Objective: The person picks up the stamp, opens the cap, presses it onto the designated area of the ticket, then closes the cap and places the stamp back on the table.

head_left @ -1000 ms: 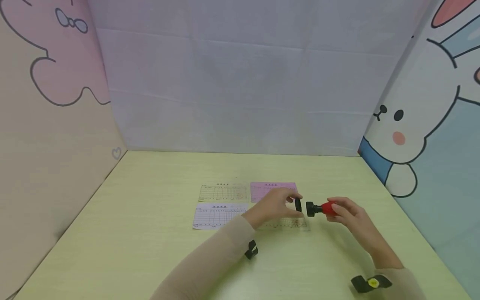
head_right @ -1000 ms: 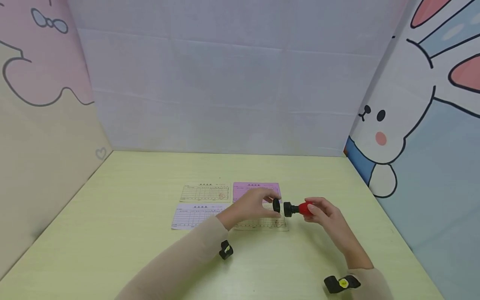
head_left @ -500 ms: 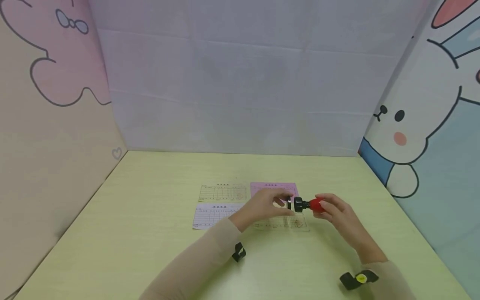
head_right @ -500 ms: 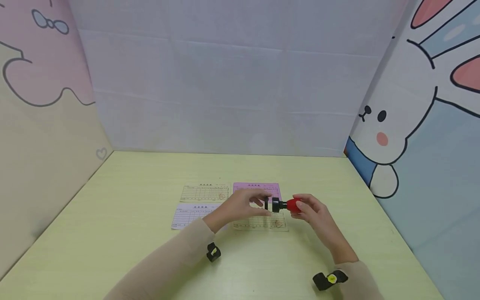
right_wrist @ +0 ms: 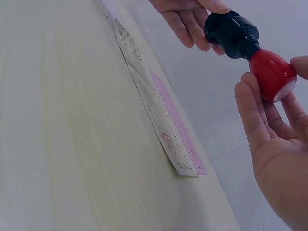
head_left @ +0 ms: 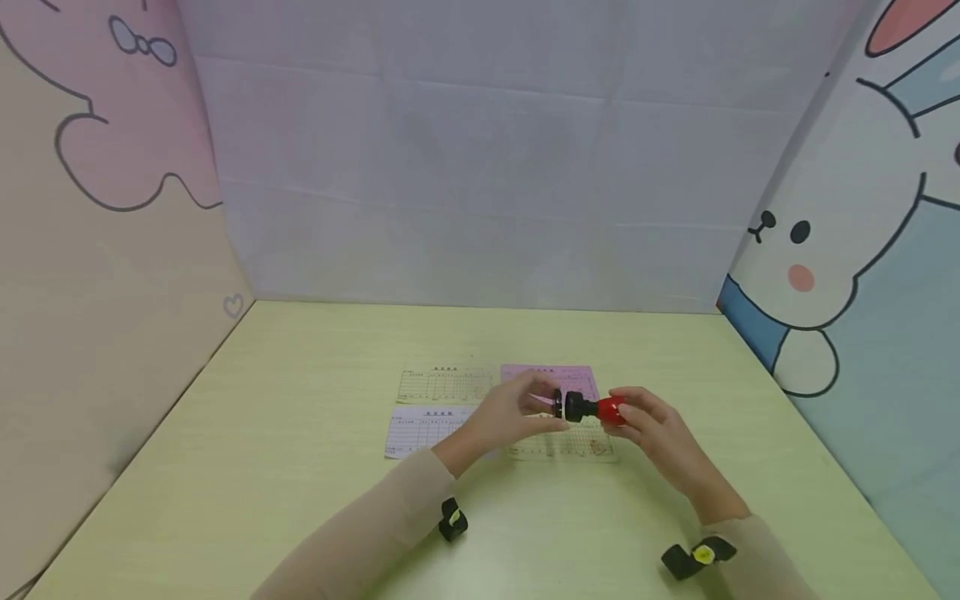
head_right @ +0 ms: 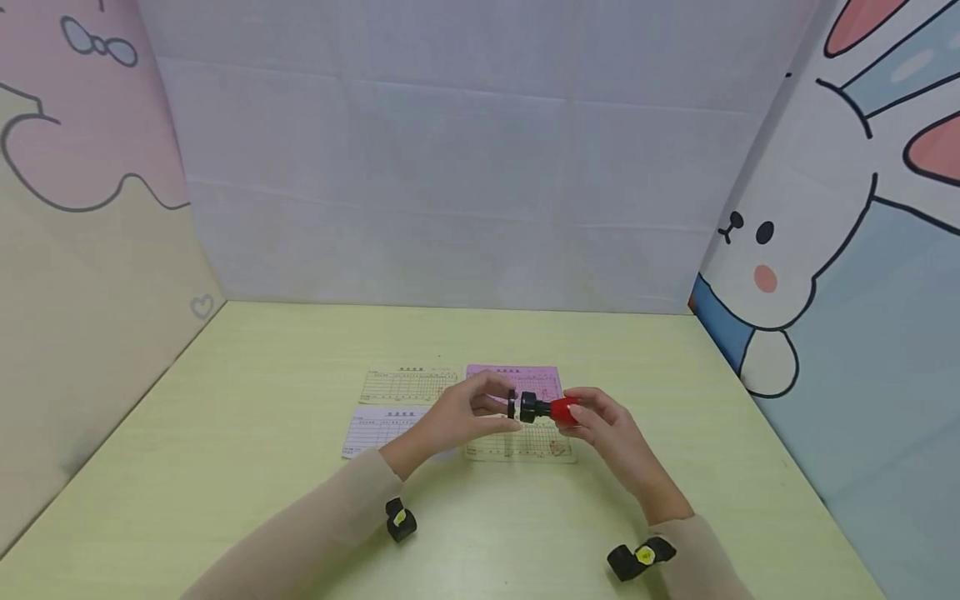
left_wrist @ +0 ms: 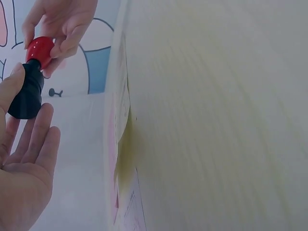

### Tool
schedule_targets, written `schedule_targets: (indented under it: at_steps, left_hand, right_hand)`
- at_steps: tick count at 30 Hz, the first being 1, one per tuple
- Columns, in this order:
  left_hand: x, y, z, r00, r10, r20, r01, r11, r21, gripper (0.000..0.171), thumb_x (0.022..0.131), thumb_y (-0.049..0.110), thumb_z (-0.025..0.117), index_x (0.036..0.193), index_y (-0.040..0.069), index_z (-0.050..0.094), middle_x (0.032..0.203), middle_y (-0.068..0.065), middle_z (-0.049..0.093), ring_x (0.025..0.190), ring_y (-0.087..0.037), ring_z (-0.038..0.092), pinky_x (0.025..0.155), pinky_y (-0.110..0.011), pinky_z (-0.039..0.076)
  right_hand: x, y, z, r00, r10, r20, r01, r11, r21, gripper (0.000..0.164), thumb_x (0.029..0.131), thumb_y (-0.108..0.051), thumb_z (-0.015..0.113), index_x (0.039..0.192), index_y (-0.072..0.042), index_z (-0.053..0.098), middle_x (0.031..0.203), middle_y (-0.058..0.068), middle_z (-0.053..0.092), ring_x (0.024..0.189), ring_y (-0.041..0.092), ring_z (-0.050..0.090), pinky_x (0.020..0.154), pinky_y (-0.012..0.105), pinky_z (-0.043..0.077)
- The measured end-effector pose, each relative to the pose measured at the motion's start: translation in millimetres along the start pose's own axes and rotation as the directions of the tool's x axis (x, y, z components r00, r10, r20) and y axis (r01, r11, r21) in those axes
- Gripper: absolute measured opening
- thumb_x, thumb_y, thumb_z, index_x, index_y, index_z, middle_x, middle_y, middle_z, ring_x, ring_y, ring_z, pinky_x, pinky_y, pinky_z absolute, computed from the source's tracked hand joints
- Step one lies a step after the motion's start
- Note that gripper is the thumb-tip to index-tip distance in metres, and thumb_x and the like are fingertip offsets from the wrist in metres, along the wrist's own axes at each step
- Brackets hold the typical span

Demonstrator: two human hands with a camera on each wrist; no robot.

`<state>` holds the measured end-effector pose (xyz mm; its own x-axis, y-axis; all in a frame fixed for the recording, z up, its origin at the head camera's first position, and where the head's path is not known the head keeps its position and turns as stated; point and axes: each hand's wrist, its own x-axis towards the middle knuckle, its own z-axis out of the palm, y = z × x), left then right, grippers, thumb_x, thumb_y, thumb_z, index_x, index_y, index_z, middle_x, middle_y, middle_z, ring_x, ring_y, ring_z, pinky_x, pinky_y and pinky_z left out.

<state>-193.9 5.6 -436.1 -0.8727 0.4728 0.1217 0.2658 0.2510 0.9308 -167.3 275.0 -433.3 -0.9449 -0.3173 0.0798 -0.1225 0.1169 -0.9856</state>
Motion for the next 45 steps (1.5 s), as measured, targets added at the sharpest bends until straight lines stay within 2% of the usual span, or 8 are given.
schedule_targets:
  at_steps: [7, 12, 16, 22, 29, 34, 40, 45]
  left_hand:
    - [-5.6, -2.8, -2.5, 1.0, 0.013, -0.021, -0.013, 1.0, -0.018, 0.059, 0.083, 0.035, 0.084, 0.134, 0.019, 0.058, 0.125, 0.007, 0.064, 0.11, -0.012, 0.065, 0.097, -0.033, 0.051]
    - [-7.2, -4.3, -2.7, 0.999, 0.042, -0.03, -0.043, 0.998, -0.036, 0.058, 0.083, 0.033, 0.083, 0.133, 0.019, 0.058, 0.124, 0.008, 0.064, 0.108, -0.011, 0.066, 0.1, -0.041, 0.05]
    - [-9.2, -2.9, -3.3, 0.998, 0.042, -0.037, -0.044, 0.998, -0.044, 0.055, 0.083, 0.033, 0.084, 0.131, 0.022, 0.059, 0.123, 0.009, 0.063, 0.107, -0.01, 0.066, 0.1, -0.047, 0.049]
    - [-10.6, -0.7, -4.3, 0.998, 0.043, -0.042, -0.045, 0.998, -0.038, 0.054, 0.083, 0.033, 0.084, 0.13, 0.024, 0.059, 0.122, 0.01, 0.064, 0.105, -0.01, 0.066, 0.098, -0.045, 0.051]
    - [-10.7, -1.0, -5.9, 0.998, 0.048, -0.038, -0.049, 0.998, -0.026, 0.052, 0.083, 0.033, 0.083, 0.128, 0.024, 0.06, 0.121, 0.01, 0.064, 0.105, -0.01, 0.066, 0.096, -0.04, 0.052]
    - [-11.9, 0.5, -6.6, 0.998, 0.042, -0.043, -0.043, 0.999, -0.015, 0.052, 0.083, 0.034, 0.084, 0.128, 0.025, 0.061, 0.121, 0.01, 0.065, 0.105, -0.012, 0.067, 0.097, -0.044, 0.052]
    - [-12.3, 1.4, -6.0, 0.997, 0.047, -0.052, -0.049, 0.999, -0.021, 0.051, 0.082, 0.033, 0.084, 0.127, 0.024, 0.062, 0.12, 0.011, 0.066, 0.103, -0.009, 0.067, 0.097, -0.044, 0.051]
    - [-12.4, 0.0, -5.3, 0.997, 0.061, -0.057, -0.062, 0.998, -0.02, 0.049, 0.083, 0.032, 0.083, 0.126, 0.023, 0.062, 0.119, 0.01, 0.067, 0.102, -0.009, 0.068, 0.097, -0.044, 0.051]
  right_hand:
    - [2.6, 0.8, 7.0, 0.999, -0.021, 0.036, 0.02, 0.999, 0.036, 0.032, 0.108, -0.019, 0.048, 0.134, -0.001, 0.049, 0.128, 0.01, 0.055, 0.106, 0.017, 0.065, 0.094, 0.026, 0.052]
    - [4.3, 0.9, 10.7, 0.998, -0.027, 0.058, 0.025, 0.999, 0.03, 0.034, 0.108, -0.02, 0.048, 0.135, 0.0, 0.048, 0.13, 0.015, 0.054, 0.107, 0.019, 0.064, 0.094, 0.027, 0.051]
    - [5.1, 0.5, 12.5, 0.998, -0.032, 0.062, 0.028, 0.998, 0.053, 0.032, 0.108, -0.019, 0.048, 0.135, -0.001, 0.048, 0.131, 0.014, 0.053, 0.108, 0.019, 0.064, 0.095, 0.027, 0.051]
    - [6.7, 0.0, 14.2, 0.997, -0.034, 0.068, 0.029, 0.996, 0.08, 0.029, 0.108, -0.019, 0.048, 0.133, -0.005, 0.05, 0.129, 0.01, 0.055, 0.106, 0.018, 0.065, 0.095, 0.027, 0.051]
    - [7.3, -1.2, 14.9, 0.996, -0.033, 0.078, 0.028, 0.998, 0.058, 0.034, 0.108, -0.019, 0.048, 0.136, 0.0, 0.049, 0.131, 0.011, 0.055, 0.109, 0.019, 0.064, 0.095, 0.027, 0.051]
    - [6.9, -2.1, 14.6, 0.996, -0.037, 0.081, 0.034, 0.999, 0.038, 0.036, 0.108, -0.019, 0.048, 0.138, 0.001, 0.049, 0.133, 0.014, 0.055, 0.111, 0.023, 0.064, 0.096, 0.027, 0.051]
    - [6.4, -1.0, 14.8, 0.995, -0.047, 0.085, 0.043, 0.998, 0.049, 0.035, 0.108, -0.018, 0.047, 0.139, -0.001, 0.05, 0.135, 0.013, 0.053, 0.112, 0.019, 0.063, 0.096, 0.027, 0.05]
    - [6.6, 0.1, 17.2, 0.994, -0.056, 0.09, 0.05, 0.996, 0.071, 0.035, 0.108, -0.017, 0.047, 0.14, -0.002, 0.05, 0.14, 0.025, 0.047, 0.116, 0.024, 0.062, 0.097, 0.027, 0.05]
